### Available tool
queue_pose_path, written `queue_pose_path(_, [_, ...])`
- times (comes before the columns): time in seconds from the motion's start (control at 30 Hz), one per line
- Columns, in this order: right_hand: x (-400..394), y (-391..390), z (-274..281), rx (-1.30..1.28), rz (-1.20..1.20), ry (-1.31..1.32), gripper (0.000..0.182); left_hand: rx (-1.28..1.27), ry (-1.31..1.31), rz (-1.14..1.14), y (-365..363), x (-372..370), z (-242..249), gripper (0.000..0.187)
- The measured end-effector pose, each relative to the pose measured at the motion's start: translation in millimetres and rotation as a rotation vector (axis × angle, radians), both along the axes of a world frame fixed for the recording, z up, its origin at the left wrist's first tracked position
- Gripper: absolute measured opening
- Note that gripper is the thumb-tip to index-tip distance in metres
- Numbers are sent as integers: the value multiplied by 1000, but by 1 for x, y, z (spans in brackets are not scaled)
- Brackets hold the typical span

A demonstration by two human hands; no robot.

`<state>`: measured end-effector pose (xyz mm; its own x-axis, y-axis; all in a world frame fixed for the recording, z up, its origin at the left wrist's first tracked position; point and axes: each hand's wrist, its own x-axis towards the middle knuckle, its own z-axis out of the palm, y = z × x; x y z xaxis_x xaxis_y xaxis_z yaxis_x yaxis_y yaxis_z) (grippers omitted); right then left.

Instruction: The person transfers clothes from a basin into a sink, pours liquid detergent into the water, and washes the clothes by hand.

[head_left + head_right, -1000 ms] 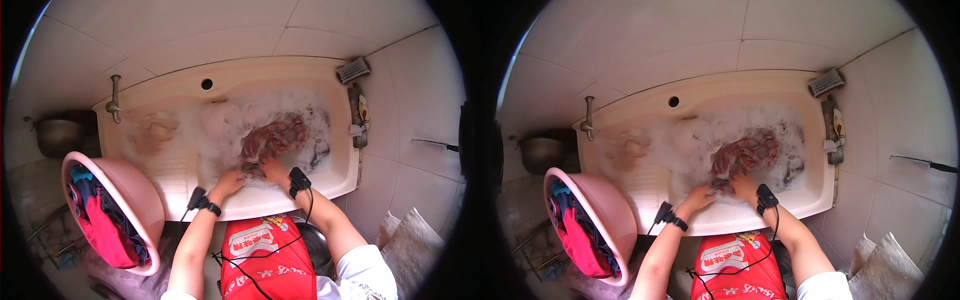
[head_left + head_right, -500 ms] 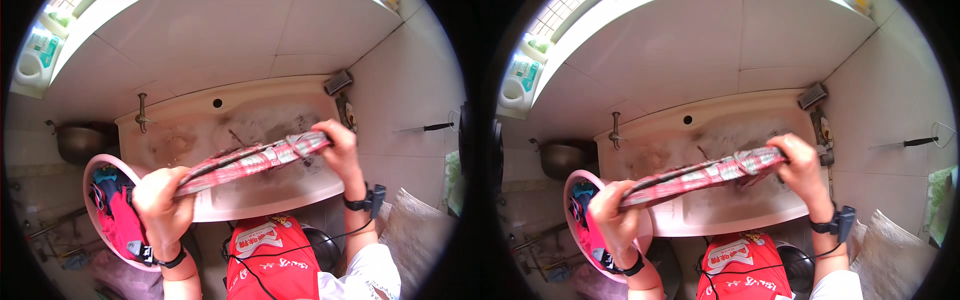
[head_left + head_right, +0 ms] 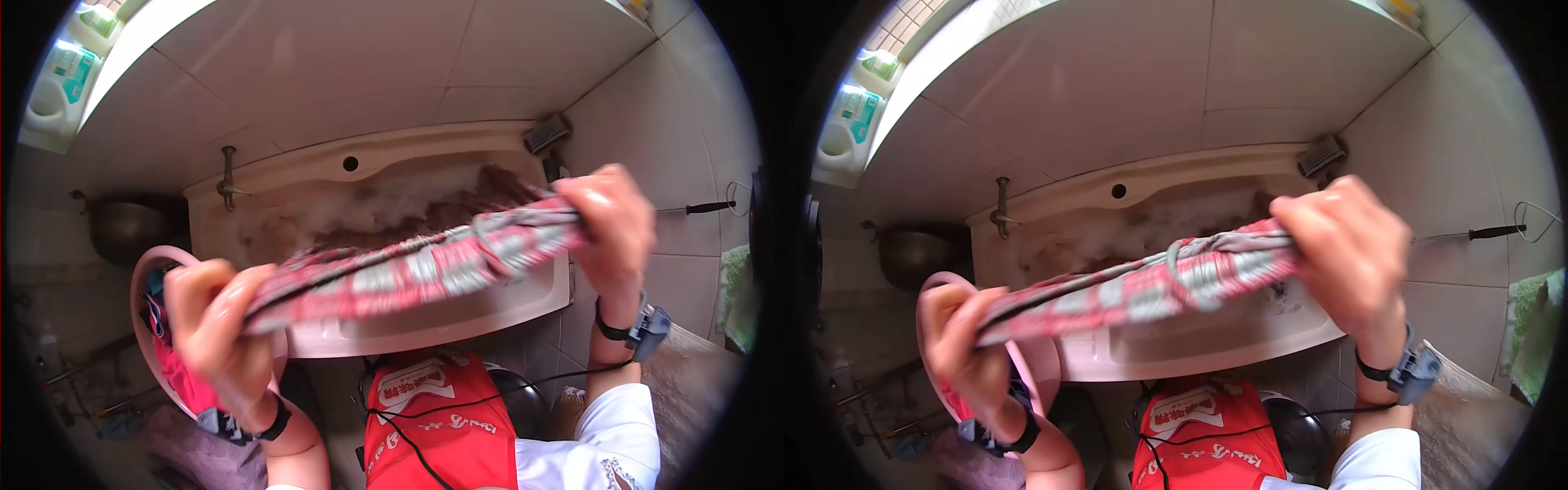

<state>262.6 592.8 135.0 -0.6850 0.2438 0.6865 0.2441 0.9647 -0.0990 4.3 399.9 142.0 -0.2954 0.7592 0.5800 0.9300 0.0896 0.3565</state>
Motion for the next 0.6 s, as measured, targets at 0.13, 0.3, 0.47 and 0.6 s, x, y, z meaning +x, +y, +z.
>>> queue_pose_path(0.13, [5,11,-140,-289,-16,-394,28,-319,-263,-222,18,-12,-141,26])
queue_pose_path(0.3, [17,0,-340,-573,105,-896,28,-807,-224,-418,19,24,-363,29])
queue_pose_path(0.47, [41,-52,-426,-603,33,-1048,44,-981,16,-464,-30,69,-456,27])
queue_pose_path(0.6, [31,-86,-438,-1103,-307,-1238,53,-1312,-211,-212,-31,93,-468,30])
